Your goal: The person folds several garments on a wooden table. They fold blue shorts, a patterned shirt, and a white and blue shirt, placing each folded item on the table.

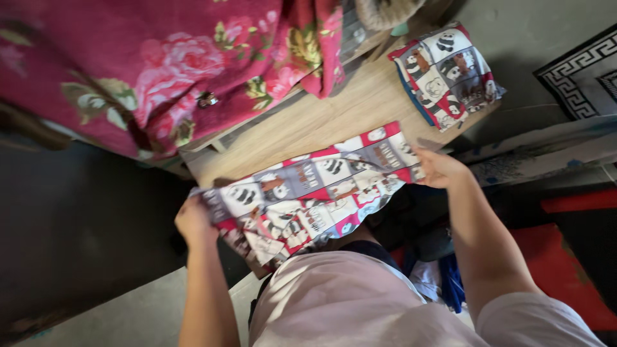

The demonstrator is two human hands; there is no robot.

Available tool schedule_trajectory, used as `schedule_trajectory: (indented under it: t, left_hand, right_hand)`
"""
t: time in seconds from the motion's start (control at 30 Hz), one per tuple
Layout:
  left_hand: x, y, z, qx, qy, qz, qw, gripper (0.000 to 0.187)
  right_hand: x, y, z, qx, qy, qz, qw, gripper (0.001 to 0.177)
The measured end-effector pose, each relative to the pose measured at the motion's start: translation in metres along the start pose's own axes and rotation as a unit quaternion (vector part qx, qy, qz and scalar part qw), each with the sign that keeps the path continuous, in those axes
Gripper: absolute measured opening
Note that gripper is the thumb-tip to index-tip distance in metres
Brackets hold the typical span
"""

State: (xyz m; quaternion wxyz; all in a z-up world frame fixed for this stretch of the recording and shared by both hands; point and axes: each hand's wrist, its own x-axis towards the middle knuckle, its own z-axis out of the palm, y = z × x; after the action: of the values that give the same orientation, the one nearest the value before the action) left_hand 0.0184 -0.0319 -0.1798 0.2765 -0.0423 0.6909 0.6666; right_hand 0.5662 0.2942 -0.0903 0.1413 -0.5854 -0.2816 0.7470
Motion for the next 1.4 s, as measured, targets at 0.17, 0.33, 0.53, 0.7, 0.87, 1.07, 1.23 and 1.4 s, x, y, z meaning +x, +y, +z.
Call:
schedule_trajectory:
  t: [0.17,0.33,0.53,0.7,0.87,1.07,1.23,1.4]
  left_hand:
    - [-0.008,-0.006,-0.017,-0.165,-0.073,-0.234,0.955,0.032]
    - [-0.03,0.015,-0.022,-0.113,-0.149,-0.306,0.933,0.031]
    - [-0.06,0.031,-0.012,-0.131,-0.211,-0.312,0.917,0.041]
    - [-0.054,0.04,-0.009,-0.184,-0.162,-0.281,0.928,0.056]
    - [-0.008,0.031,0.038,-0.252,-0.157,-0.165,0.941,0.048]
    - [0.053,0.016,0.075,-0.18,-0.002,-0.162,0.97,0.033]
    - [0.078,-0.005,0.069,-0.08,-0.025,0.103,0.991,0.049]
    - [0.02,0.005,0.063,0.185,0.009,0.345,0.92,0.05]
  right_hand:
    - [0.036,-0.011,0.015,-0.052,-0.033,0.06,0.996,0.05]
    - [0.055,-0.03,0.018,-0.095,-0.107,0.043,0.989,0.042]
    - [0.054,-0.041,0.046,-0.074,-0.061,0.103,0.99,0.039]
    - [0.054,-0.066,0.042,0.027,-0.107,-0.152,0.982,0.03]
    - [0.075,-0.098,0.05,0.049,-0.031,-0.208,0.976,0.032]
    - [0.1,-0.132,0.048,-0.49,0.139,-0.156,0.846,0.068]
    - [0.118,-0.137,0.046,-0.611,0.188,-0.306,0.705,0.075]
    - [0.103,-0.091,0.109,-0.66,0.415,-0.322,0.537,0.057]
